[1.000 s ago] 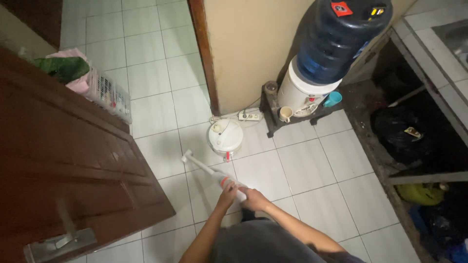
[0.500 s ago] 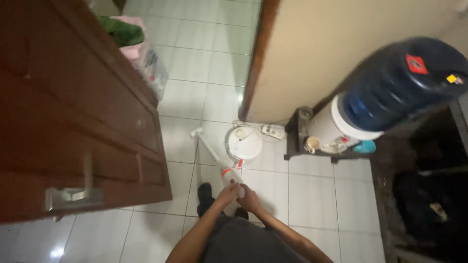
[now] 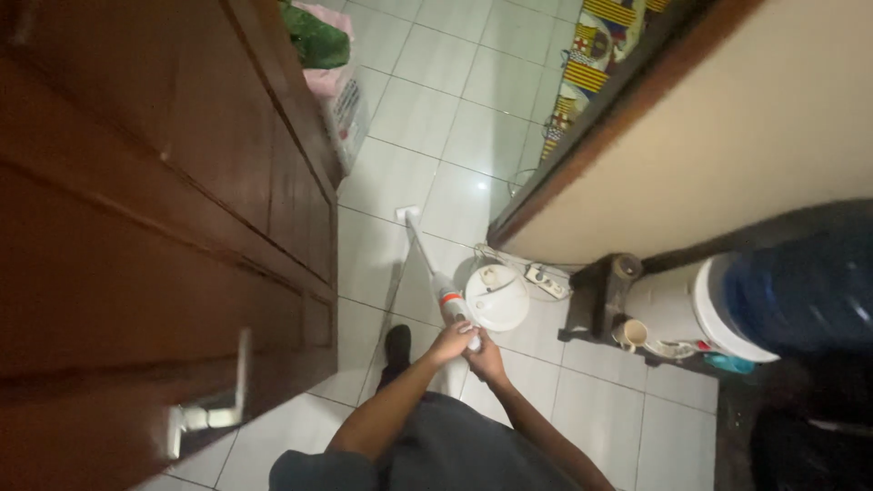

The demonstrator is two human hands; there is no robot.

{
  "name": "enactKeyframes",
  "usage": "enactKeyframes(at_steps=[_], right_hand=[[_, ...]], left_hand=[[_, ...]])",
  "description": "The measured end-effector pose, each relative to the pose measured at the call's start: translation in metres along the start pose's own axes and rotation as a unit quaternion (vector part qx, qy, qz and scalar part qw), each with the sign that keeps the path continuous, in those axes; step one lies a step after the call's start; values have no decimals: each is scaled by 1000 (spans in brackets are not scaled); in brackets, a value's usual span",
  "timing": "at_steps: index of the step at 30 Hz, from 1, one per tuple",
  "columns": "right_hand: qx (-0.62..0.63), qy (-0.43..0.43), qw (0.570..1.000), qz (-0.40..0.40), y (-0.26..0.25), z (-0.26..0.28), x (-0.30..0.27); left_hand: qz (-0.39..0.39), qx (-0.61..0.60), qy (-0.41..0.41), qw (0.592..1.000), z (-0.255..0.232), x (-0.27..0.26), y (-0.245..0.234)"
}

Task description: The person vacuums a tiled floor in a home using a handheld stick vacuum. They move the vacuum back and forth across the floor, navigating around furniture, a water dispenser, and a doorway, covering multiple areas of the room.

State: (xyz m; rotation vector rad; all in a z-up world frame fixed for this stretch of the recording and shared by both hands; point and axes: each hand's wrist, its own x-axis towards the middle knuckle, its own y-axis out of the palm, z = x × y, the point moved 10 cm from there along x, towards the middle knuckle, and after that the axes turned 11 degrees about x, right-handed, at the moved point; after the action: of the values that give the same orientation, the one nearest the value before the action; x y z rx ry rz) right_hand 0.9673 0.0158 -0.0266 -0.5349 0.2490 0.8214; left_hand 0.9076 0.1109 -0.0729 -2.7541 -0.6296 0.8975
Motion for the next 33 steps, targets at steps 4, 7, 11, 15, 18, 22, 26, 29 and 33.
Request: enactKeyframes(at_steps=[4, 7, 11, 15, 18, 22, 26, 29, 33], right_hand=[[13, 18, 1000, -9, 25, 51, 39], [18, 72, 997, -10, 38, 67, 70], [39, 68, 997, -16, 54, 90, 105], [29, 49, 998, -22, 55, 117, 132], [8, 6, 1000, -29, 56, 99, 169], [-16, 14, 999, -25, 53, 139, 193], [-35, 31, 999, -14, 50, 143, 246], [-27, 4, 1000, -12, 47, 141, 296], [-26, 44, 999, 12, 34, 170, 360]], left_hand=[[0, -26, -20, 999, 3, 39, -55], [2, -37, -12, 999, 3, 70, -83], [-17, -14, 17, 1000, -1, 96, -122], [-35, 22, 46, 998, -16, 116, -152], [-34, 15, 28, 999, -25, 126, -170], [-44, -48, 62, 996, -37, 160, -182], [-43, -182, 74, 979, -55, 200, -202], [-17, -200, 48, 979, -62, 242, -209], [-1, -178, 75, 981, -98, 313, -234]])
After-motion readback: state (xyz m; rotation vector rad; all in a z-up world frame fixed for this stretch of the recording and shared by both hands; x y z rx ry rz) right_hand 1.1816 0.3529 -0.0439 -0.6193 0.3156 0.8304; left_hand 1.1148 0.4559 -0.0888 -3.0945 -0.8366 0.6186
